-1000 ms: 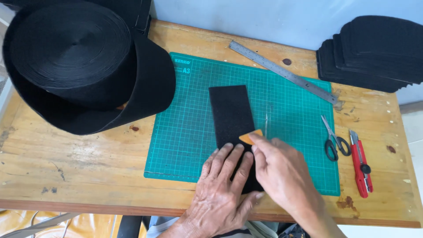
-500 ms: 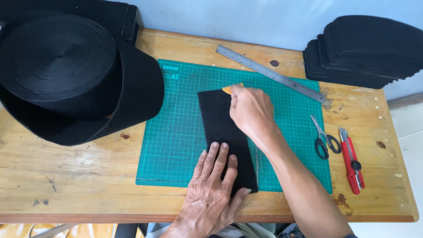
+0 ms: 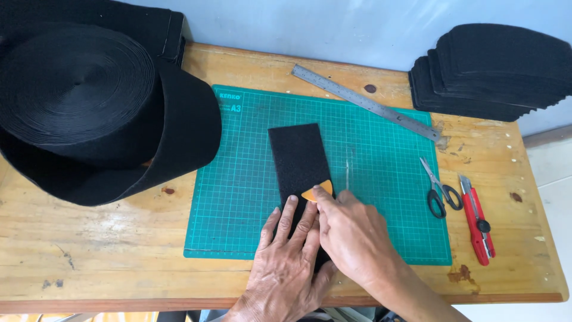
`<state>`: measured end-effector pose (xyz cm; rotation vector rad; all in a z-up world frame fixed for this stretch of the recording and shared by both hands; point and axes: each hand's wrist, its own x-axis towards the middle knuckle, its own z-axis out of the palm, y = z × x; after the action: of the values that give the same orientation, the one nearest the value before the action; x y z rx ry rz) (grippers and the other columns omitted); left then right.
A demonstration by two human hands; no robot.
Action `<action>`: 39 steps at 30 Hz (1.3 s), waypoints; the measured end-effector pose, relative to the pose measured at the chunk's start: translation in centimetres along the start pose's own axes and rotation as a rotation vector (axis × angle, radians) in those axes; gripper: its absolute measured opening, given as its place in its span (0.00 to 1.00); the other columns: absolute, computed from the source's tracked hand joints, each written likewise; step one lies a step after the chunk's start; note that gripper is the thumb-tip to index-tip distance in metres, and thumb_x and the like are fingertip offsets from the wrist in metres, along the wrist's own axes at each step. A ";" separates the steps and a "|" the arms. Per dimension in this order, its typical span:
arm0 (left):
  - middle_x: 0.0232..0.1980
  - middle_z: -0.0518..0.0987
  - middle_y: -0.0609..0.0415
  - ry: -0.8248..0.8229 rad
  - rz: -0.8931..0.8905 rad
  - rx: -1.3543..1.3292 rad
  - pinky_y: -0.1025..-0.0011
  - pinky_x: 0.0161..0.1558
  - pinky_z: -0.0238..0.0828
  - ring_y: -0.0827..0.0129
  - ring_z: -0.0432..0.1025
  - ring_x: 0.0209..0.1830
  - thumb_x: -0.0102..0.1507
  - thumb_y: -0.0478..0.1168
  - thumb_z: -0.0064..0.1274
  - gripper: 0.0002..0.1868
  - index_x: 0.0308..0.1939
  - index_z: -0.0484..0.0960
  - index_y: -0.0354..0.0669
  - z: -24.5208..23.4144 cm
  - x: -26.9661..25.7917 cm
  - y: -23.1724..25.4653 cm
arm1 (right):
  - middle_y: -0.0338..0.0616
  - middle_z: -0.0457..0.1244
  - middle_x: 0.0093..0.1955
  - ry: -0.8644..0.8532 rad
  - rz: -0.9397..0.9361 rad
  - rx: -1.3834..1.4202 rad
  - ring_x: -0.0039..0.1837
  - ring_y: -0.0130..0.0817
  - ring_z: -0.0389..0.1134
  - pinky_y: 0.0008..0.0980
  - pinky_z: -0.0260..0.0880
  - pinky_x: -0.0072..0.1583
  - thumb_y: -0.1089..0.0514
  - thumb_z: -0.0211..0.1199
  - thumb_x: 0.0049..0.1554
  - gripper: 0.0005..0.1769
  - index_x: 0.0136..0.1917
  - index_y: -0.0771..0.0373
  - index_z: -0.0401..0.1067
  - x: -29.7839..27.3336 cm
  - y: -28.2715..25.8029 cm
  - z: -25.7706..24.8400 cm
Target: Marking and cutting a piece of black fabric using chalk and scissors
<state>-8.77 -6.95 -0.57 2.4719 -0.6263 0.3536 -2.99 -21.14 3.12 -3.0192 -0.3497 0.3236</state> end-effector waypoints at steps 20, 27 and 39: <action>0.80 0.58 0.40 -0.082 -0.023 0.004 0.46 0.73 0.42 0.40 0.48 0.80 0.62 0.59 0.47 0.42 0.73 0.62 0.35 0.3 -0.3 -0.2 | 0.59 0.69 0.41 0.127 -0.120 0.126 0.35 0.56 0.72 0.52 0.73 0.36 0.60 0.53 0.64 0.17 0.64 0.58 0.75 3.5 -1.3 -3.5; 0.79 0.57 0.34 -0.072 -0.007 0.007 0.46 0.75 0.41 0.38 0.49 0.80 0.64 0.58 0.45 0.45 0.77 0.56 0.33 0.1 -0.2 0.0 | 0.62 0.67 0.41 0.091 -0.082 0.115 0.32 0.62 0.72 0.56 0.73 0.31 0.60 0.53 0.62 0.21 0.68 0.58 0.72 2.7 -2.1 -1.3; 0.78 0.60 0.38 -0.036 -0.006 0.005 0.46 0.72 0.45 0.39 0.50 0.79 0.63 0.58 0.47 0.37 0.66 0.71 0.32 0.1 -0.3 -0.1 | 0.56 0.70 0.59 0.111 -0.032 0.277 0.60 0.59 0.71 0.56 0.73 0.61 0.61 0.50 0.62 0.19 0.61 0.64 0.77 13.1 -2.5 -3.4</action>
<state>-8.97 -6.82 -0.81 2.4895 -0.6328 0.3097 9.64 -15.83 4.11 -2.7431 -0.3149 0.1830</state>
